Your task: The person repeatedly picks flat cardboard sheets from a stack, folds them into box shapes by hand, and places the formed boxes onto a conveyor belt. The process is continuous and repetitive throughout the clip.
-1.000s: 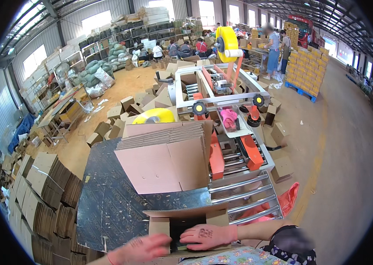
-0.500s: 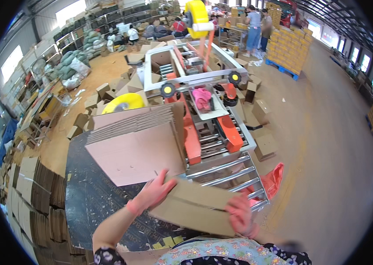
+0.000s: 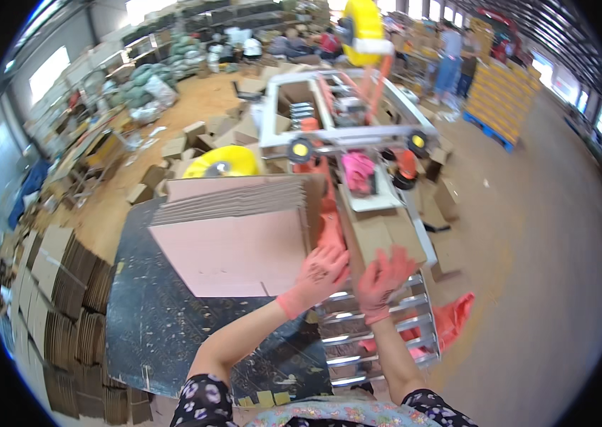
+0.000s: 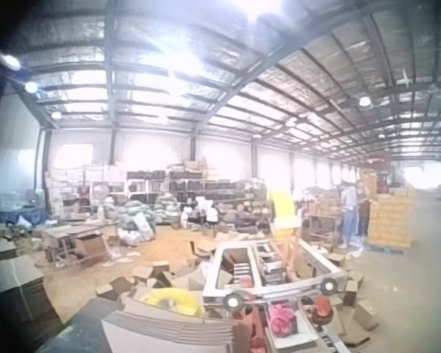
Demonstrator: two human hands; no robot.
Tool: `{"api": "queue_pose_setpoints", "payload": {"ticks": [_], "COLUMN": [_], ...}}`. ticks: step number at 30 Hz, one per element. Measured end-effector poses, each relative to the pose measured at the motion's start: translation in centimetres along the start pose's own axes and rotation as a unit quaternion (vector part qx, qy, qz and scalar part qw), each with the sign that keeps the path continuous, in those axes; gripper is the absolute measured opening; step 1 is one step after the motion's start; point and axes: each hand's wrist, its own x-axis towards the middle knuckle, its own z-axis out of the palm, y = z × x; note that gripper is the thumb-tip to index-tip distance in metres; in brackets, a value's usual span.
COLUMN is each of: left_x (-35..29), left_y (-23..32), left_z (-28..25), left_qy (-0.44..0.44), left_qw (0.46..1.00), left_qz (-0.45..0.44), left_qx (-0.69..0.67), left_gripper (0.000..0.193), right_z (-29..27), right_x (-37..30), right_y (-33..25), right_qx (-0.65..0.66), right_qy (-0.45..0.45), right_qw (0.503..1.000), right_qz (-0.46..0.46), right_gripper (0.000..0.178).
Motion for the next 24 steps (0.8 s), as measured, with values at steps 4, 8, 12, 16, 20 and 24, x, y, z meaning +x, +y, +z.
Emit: {"api": "queue_pose_setpoints", "payload": {"ticks": [4,8,12,16,20,24], "left_x": [-10.5,-13.5,-15.2,-15.5,-14.7,-20.9], "left_y": [-9.5,-11.8,-12.0,-13.2,-6.5,4.8], "left_z": [-4.7,-13.8,-21.4,-26.4,-26.7,-17.6], "left_qy": [-0.183,0.062,0.004,-0.126,-0.170,-0.123], "left_qw": [0.930,0.862,0.957,0.841,0.859,0.972], "left_qz": [-0.307,-0.300,-0.240,-0.452,-0.442,-0.132], "left_qx": [0.085,0.405,0.166,0.271,0.193,0.147], "left_gripper": [0.019,0.049,0.044,0.049,0.037,0.041], "right_z": [8.3,13.5,8.8,0.4,-10.6,-10.7], "right_x": [7.0,8.1,5.4,4.9,8.0,7.9], "right_y": [-14.4,-18.4,-19.6,-20.5,-13.4,-17.3], "right_qx": [0.110,0.026,0.233,0.401,0.554,0.527], "right_qy": [-0.150,-0.251,-0.189,-0.297,-0.513,-0.749], "right_qw": [0.961,0.919,0.890,0.819,0.582,0.282], "right_qz": [-0.202,-0.301,-0.344,-0.284,-0.300,-0.286], "right_gripper": [0.055,0.063,0.032,0.011,0.018,0.024]}}
